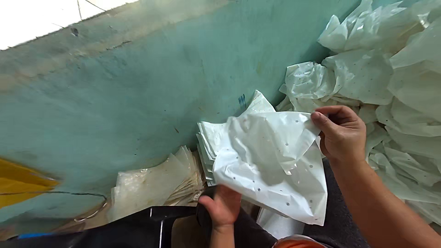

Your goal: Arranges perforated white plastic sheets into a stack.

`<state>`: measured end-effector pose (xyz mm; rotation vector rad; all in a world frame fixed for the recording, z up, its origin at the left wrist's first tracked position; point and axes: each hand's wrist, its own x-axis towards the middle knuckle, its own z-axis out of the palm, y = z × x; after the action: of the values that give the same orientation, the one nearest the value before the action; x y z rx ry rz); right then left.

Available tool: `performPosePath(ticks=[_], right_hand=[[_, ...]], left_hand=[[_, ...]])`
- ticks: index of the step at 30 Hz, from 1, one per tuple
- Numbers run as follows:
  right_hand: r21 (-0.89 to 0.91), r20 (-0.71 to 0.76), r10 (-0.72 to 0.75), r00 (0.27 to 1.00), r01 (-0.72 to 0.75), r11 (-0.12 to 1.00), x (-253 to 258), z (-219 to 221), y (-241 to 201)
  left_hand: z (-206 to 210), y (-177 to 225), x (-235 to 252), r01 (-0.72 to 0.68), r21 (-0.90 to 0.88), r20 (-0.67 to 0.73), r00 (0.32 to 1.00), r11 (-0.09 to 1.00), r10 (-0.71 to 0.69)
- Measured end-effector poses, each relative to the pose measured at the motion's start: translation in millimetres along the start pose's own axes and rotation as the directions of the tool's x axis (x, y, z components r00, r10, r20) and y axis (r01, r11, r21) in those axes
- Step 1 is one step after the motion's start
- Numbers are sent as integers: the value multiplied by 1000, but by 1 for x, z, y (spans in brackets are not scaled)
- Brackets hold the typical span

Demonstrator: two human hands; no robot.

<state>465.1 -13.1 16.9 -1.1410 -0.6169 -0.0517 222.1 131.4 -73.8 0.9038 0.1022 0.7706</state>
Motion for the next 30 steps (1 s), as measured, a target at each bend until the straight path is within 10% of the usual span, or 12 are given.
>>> performPosePath(ticks=[4, 8, 14, 17, 21, 25, 30], right_hand=[[-39, 49, -90, 995, 92, 995, -20, -3, 18], [-73, 151, -73, 986, 84, 994, -30, -10, 30], [-285, 45, 456, 889, -426, 858, -4, -35, 37], [-596, 293, 298, 909, -70, 800, -25, -42, 37], [-341, 574, -101, 812, 350, 872, -50, -34, 36], [-311, 517, -273, 811, 475, 823, -51, -26, 46], [-342, 563, -258, 785, 506, 792, -25, -46, 35]], left_hand=[[25, -19, -8, 111, 200, -208, 976, 974, -68], [31, 1, 19, 206, 123, -588, 803, 971, -96], [5, 43, 12, -100, -162, -223, 973, 982, 62], [10, 51, 20, -96, -198, -154, 986, 975, 66], [11, 45, 28, -22, -237, -136, 991, 971, -10], [19, 43, 35, -9, -148, -249, 968, 989, -29], [8, 63, 40, 56, 437, -311, 946, 898, 93]])
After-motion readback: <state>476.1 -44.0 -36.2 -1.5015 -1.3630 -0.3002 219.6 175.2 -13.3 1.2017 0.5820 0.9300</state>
